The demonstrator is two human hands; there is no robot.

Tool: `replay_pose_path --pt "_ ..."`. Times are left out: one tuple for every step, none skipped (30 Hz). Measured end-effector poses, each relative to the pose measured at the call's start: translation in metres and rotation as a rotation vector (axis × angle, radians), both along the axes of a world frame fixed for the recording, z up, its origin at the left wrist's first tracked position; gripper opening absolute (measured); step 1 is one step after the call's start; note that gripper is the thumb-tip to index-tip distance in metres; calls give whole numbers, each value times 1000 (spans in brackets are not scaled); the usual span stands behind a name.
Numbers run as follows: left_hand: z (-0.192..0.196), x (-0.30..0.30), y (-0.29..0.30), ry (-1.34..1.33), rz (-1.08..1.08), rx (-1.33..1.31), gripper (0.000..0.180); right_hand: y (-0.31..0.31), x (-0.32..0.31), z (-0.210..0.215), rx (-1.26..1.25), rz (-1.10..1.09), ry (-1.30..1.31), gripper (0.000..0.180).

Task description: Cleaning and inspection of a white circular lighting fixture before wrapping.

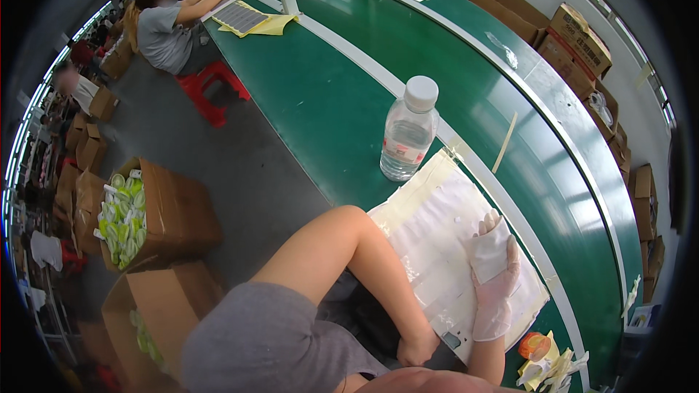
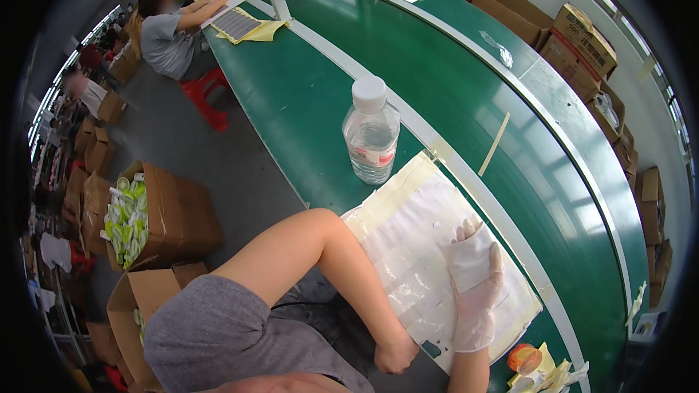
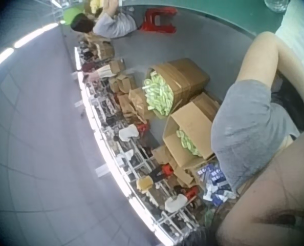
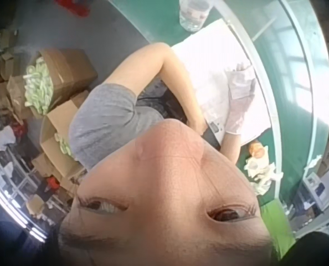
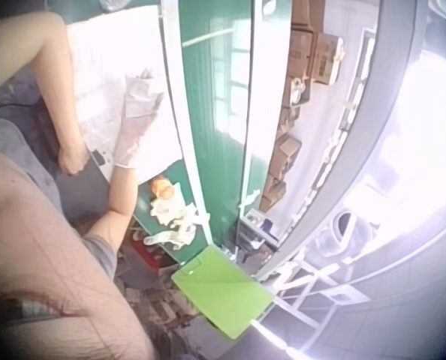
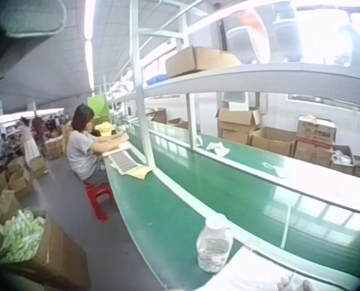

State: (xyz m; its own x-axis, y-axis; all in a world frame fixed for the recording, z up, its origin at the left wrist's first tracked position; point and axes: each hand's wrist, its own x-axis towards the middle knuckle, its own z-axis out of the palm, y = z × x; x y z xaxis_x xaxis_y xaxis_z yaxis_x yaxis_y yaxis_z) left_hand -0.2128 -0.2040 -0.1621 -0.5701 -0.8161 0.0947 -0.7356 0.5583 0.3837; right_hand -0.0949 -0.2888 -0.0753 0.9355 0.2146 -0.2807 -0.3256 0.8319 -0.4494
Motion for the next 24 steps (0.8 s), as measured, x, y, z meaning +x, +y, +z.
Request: replay_pose_path --pt "1 0 1 -2 -3 1 38 -1 0 0 6 9 2 53" --pt "2 0 2 27 15 -10 35 -1 0 0 7 6 -1 53" --pt "3 0 3 56 32 -21 33 -1 -1 0 -14 7 3 54" --pt "3 1 2 54 29 -19 33 0 -1 0 -36 7 7 54" --pt "4 1 2 24 12 1 37 0 -1 1 -35 6 8 54" --pt "5 1 1 -6 -6 22 41 1 -1 1 -52 4 8 55" --pt "4 0 0 -5 -6 23 41 2 -1 2 -68 2 9 55" --pt "4 -1 -1 -34 -9 20 40 3 -2 3 -67 3 10 55" --pt "3 -1 -2 -63 -12 17 39 4 -2 5 -78 -2 12 56" --pt "2 -1 -2 -62 -11 19 39 5 -2 6 -88 -8 13 56" --pt "1 -1 -3 -72 -14 11 37 5 -2 6 -88 -7 14 56" --pt "1 -1 -3 -81 -16 4 36 4 -1 6 -87 -10 19 56" --pt "1 -1 -3 -81 -15 5 36 4 -1 7 -86 -12 23 56" --pt "0 -1 -2 -82 -8 -31 33 3 -1 5 -85 -13 23 56" --pt "-1 -2 -2 -84 0 -68 30 2 -1 2 -88 -4 10 56" --pt "-2 -2 -2 -84 -1 -67 30 2 -1 1 -92 4 -3 56" --pt "-1 -1 -2 -65 -5 -68 30 1 -1 1 -91 4 -2 56" --pt "-1 -1 -2 -46 -10 -70 30 1 -1 1 -103 11 -5 57" --pt "0 -1 -2 -45 -10 -69 30 1 -2 1 -115 17 -8 57" --pt "-1 -2 -2 -55 -3 -73 30 1 -2 2 -115 19 -8 57" --pt "-1 -2 -2 -65 4 -78 30 2 -3 2 -117 18 -5 57" --pt "-1 -3 -2 -64 6 -78 30 3 -4 3 -119 17 -2 57" --pt "-1 -2 -2 -72 -6 -83 30 3 -4 4 -120 17 -1 57" --pt "-1 -2 -2 -79 -17 -87 30 3 -5 4 -121 16 0 57"
